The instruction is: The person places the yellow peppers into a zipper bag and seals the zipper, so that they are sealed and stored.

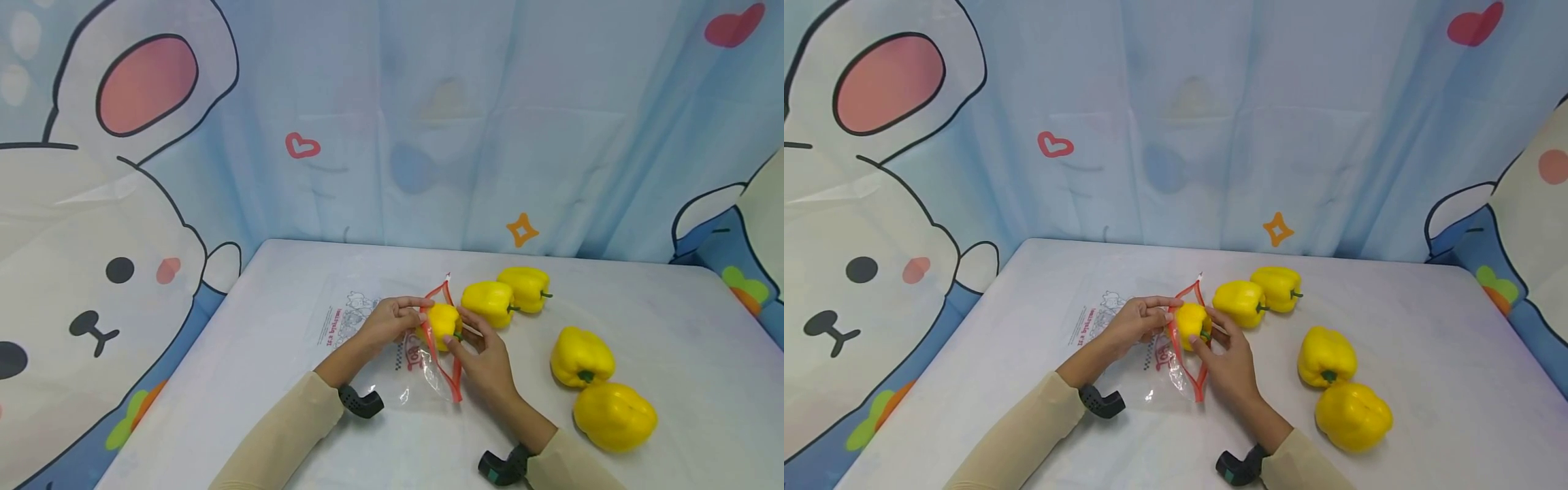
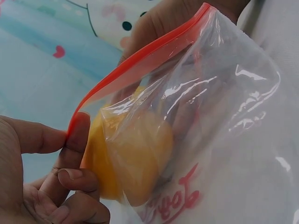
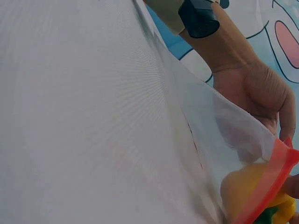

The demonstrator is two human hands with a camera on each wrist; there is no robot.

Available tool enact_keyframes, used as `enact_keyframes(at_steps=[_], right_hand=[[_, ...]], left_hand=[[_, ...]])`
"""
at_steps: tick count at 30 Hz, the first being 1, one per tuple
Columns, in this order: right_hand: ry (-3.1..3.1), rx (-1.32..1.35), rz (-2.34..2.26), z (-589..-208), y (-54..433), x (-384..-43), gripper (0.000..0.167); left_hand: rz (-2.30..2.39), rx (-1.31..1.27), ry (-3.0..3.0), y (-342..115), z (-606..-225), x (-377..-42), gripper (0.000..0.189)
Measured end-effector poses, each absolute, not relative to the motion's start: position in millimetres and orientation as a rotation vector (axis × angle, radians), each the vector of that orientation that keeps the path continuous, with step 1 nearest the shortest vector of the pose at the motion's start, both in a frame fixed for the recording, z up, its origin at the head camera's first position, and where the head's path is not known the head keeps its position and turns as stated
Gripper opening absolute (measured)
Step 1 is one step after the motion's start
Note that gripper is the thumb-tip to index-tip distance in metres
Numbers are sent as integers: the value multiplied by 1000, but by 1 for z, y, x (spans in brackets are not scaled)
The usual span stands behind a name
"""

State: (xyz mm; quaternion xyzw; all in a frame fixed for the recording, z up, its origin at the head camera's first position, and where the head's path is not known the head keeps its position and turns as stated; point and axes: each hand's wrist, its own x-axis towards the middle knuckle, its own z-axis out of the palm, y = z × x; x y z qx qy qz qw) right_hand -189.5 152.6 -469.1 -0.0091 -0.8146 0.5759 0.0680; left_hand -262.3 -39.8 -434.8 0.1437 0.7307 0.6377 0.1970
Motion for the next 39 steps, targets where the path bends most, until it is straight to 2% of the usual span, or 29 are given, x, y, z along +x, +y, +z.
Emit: enact_keyframes(at_steps=[39], right_hand=[[-2435,11,1699,-470,150,-191,62]], left_hand=[[1883,414,1899,-40,-435,-262,38]])
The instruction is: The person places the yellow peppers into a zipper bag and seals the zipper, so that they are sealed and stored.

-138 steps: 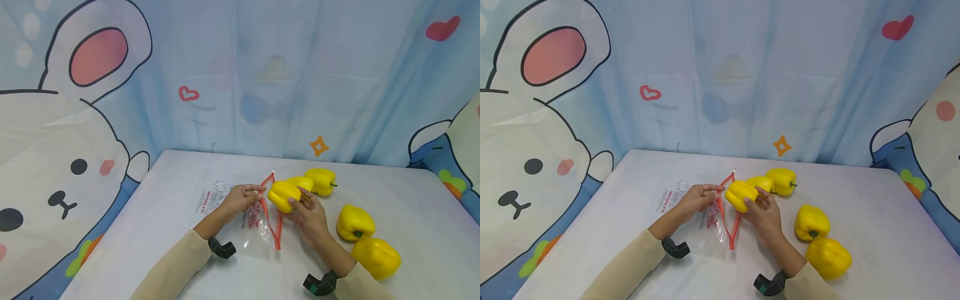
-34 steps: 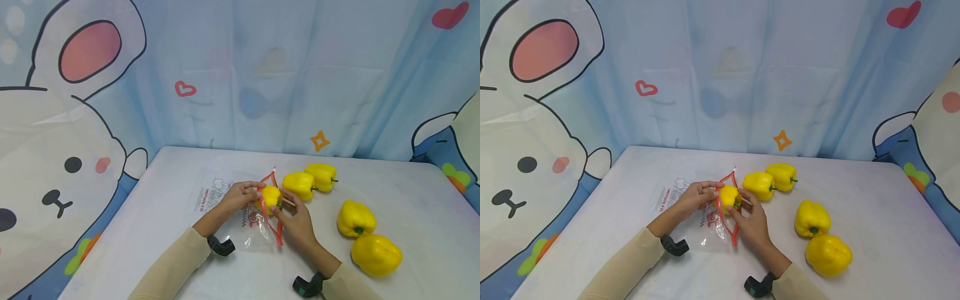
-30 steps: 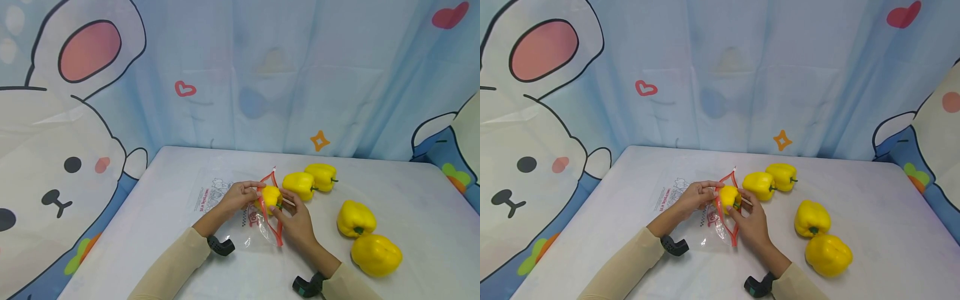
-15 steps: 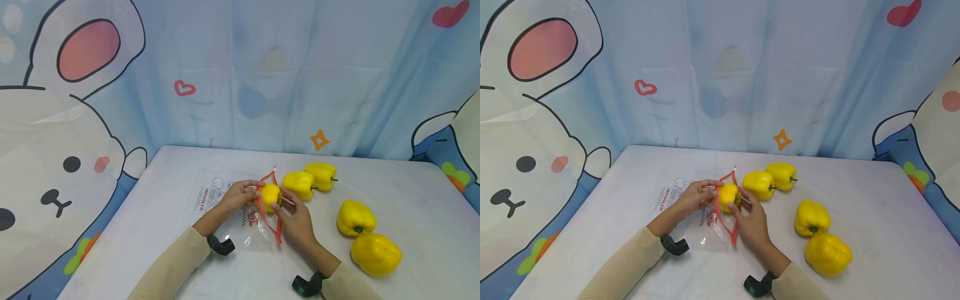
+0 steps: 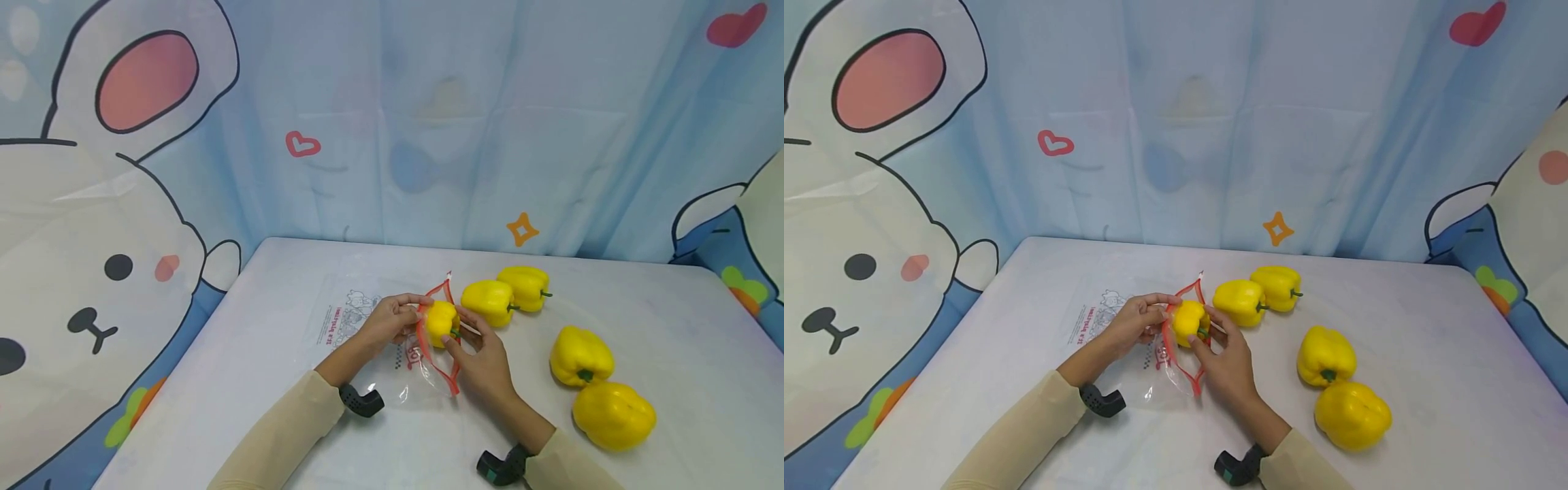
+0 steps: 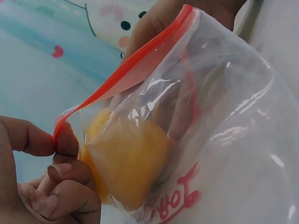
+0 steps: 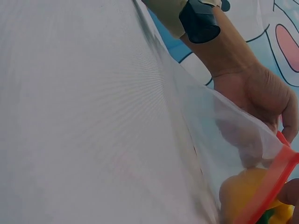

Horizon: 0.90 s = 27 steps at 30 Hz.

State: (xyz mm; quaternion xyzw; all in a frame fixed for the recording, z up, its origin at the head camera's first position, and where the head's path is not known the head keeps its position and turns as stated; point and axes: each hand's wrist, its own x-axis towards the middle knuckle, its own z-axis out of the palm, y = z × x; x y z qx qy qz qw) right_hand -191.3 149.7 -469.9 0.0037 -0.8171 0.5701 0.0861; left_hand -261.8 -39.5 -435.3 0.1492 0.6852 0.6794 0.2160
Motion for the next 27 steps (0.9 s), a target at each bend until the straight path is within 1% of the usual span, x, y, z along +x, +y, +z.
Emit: enact_keyframes(at_steps=[20,27], right_hand=[[-2529,-75,1551,-461,142,-193,61],[-2563,-68,1528,-459,143,-194,62]], left_hand=[[1890,396,1938,-39,-435,-261,41],[1889,401,1947,-39,-434,-261,40]])
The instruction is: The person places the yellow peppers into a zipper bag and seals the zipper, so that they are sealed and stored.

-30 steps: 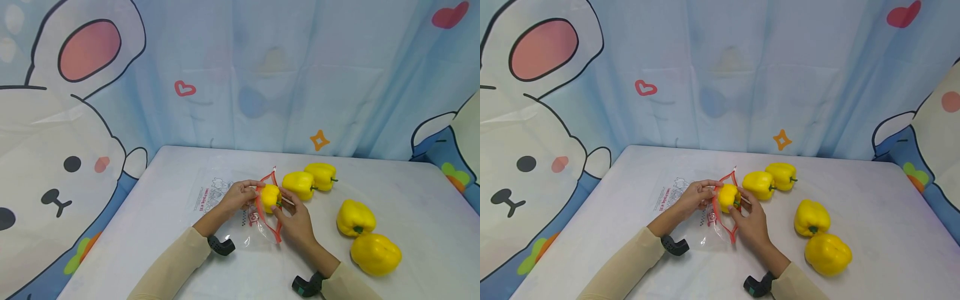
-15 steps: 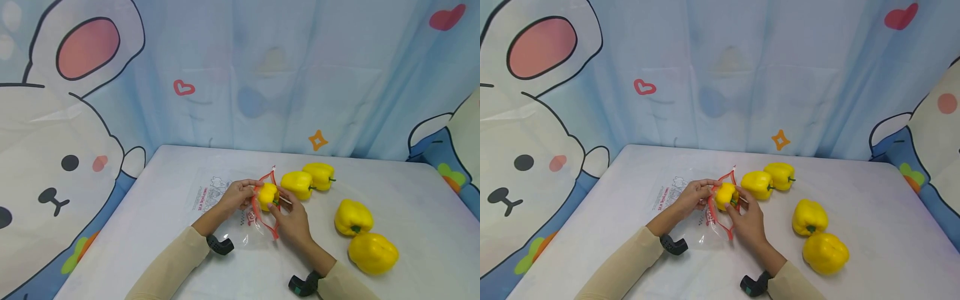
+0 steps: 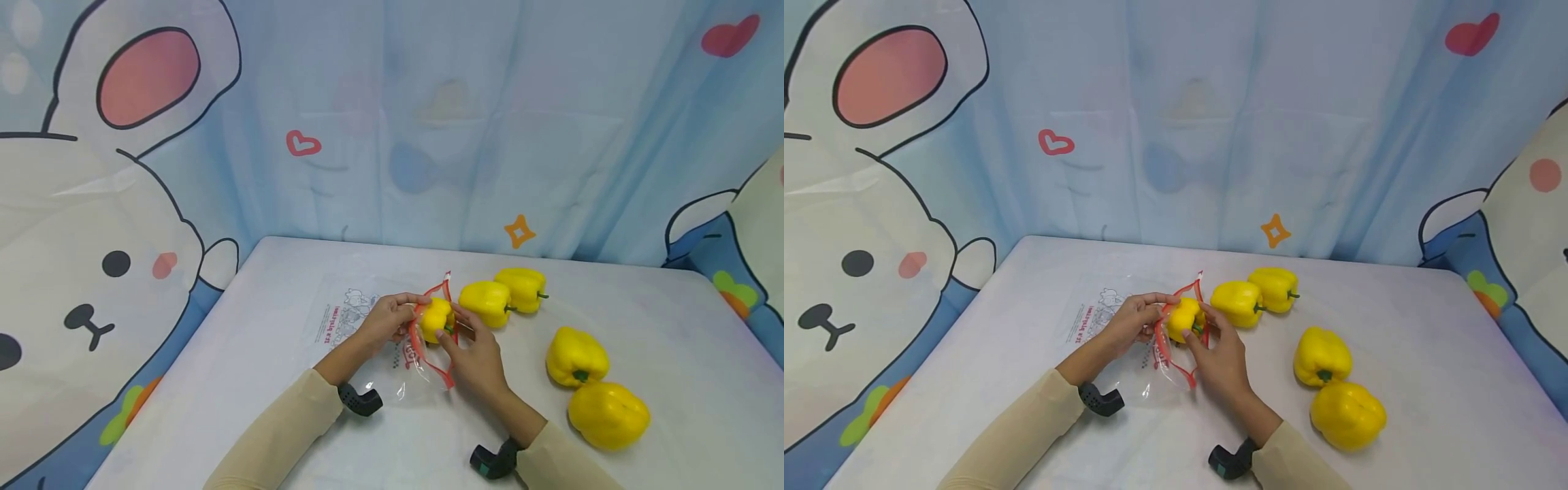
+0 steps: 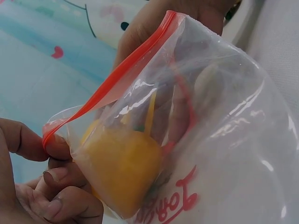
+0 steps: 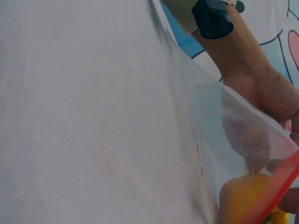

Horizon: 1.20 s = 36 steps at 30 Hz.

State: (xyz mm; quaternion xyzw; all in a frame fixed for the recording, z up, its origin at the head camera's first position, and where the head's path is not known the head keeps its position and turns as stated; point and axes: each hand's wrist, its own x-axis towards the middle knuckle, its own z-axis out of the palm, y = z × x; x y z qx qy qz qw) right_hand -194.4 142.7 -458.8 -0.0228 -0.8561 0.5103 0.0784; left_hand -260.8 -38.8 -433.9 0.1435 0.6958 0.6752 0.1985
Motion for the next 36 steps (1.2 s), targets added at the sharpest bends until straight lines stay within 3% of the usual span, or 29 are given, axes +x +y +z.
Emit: enact_keyframes(at_steps=[36], right_hand=[[-2484,-97,1717,-458,141,-203,61]], left_hand=[[1879,465,1944,-40,-434,-260,40]])
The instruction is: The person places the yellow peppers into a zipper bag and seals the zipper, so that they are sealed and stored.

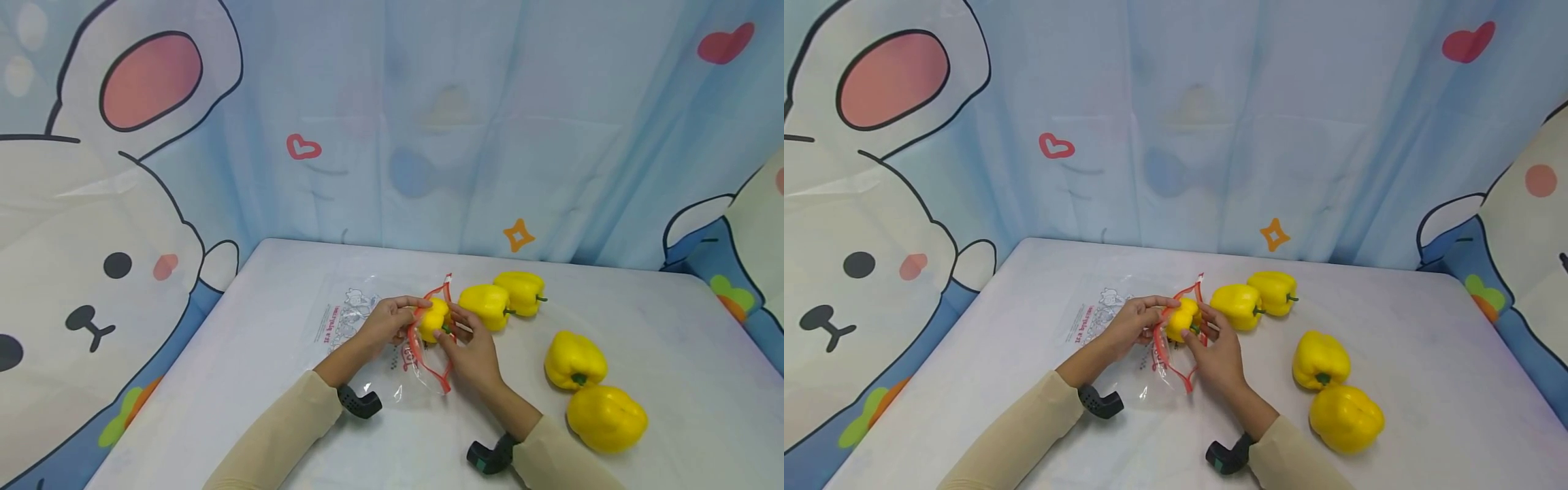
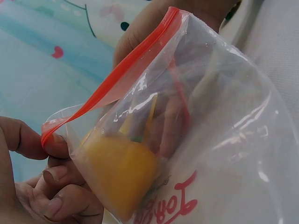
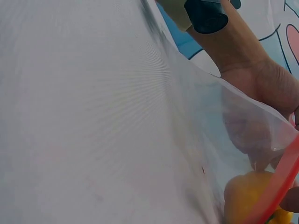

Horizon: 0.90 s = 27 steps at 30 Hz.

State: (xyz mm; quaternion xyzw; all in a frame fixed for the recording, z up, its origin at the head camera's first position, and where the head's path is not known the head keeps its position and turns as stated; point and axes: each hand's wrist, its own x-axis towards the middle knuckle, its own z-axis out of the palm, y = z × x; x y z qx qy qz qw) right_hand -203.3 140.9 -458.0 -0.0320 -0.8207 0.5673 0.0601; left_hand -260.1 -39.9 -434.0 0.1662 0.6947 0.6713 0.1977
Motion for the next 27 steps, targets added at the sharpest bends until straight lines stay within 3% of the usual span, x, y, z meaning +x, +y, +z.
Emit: enact_keyframes(at_steps=[27], right_hand=[[-2541,-123,1589,-457,134,-209,62]], left_hand=[[1898,381,1919,-38,-433,-261,45]])
